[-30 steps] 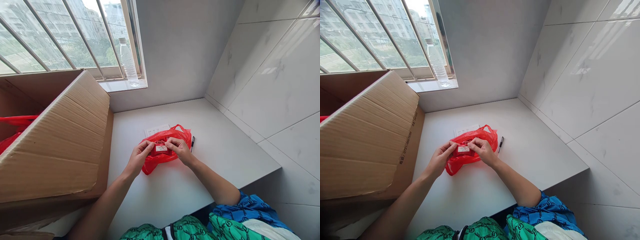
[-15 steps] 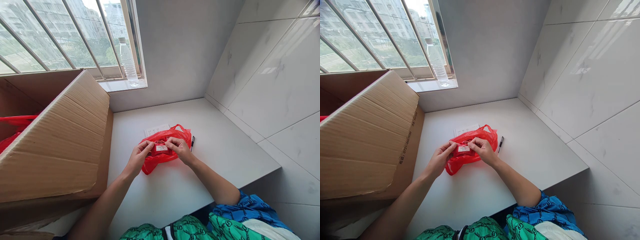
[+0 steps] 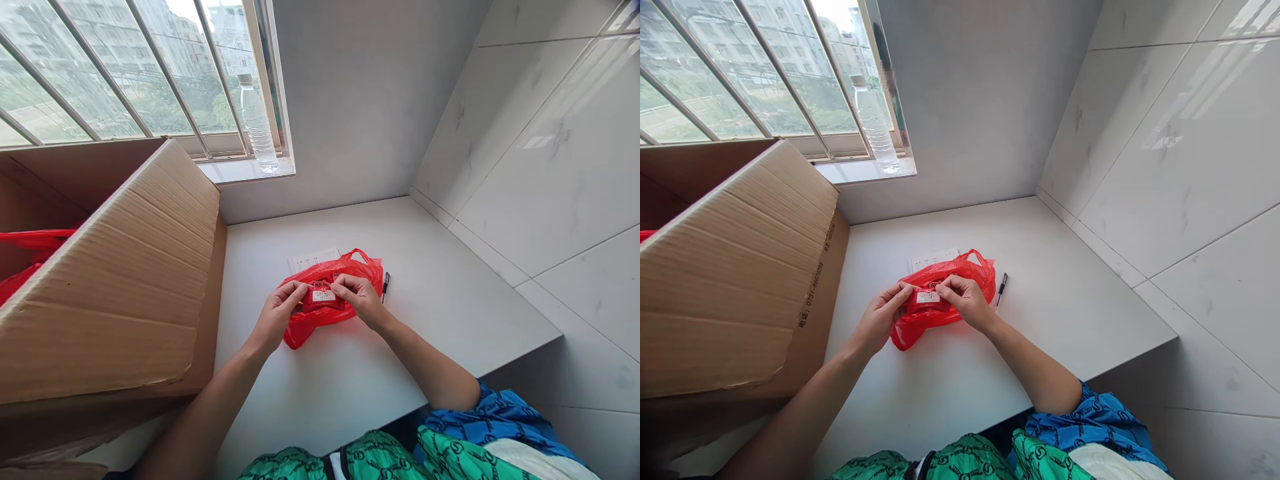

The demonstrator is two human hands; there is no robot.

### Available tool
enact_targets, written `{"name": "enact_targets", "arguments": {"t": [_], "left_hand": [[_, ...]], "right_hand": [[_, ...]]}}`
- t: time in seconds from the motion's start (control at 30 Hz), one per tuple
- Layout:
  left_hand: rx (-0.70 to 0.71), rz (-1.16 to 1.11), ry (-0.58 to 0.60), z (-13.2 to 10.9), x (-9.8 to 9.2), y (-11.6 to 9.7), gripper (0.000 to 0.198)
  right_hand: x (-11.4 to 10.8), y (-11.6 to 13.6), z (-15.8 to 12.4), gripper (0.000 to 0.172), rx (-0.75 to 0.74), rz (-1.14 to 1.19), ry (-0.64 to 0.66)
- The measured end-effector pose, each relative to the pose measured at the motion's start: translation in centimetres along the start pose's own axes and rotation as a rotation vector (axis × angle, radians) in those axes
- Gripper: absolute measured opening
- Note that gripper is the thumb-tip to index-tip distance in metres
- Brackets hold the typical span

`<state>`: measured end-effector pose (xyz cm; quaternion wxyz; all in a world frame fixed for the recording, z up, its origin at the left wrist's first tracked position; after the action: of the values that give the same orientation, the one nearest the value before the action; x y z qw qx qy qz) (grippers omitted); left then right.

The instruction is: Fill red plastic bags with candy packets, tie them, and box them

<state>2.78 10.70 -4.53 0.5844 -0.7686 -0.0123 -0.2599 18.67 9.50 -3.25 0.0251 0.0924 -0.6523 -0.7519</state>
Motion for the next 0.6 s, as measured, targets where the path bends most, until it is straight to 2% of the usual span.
{"name": "enact_targets", "arguments": {"t": [0.6], "left_hand": [[-0.014, -0.006, -0.017, 0.18, -0.34, 0.29, 0.034]], "right_hand": [[0.06, -0.12, 0.01, 0.029, -0.015, 0.027, 0.003]]}}
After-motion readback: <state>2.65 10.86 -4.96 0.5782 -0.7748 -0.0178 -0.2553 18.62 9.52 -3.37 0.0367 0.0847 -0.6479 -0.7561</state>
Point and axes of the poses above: each hand's wrist, its own z-axis towards the middle knuckle, its own x-axis out of the palm, y = z × x, the point moved 8 cm from there along z, towards the middle knuckle, and after that the axes turned 12 degrees about -z, right-handed, at the moved point
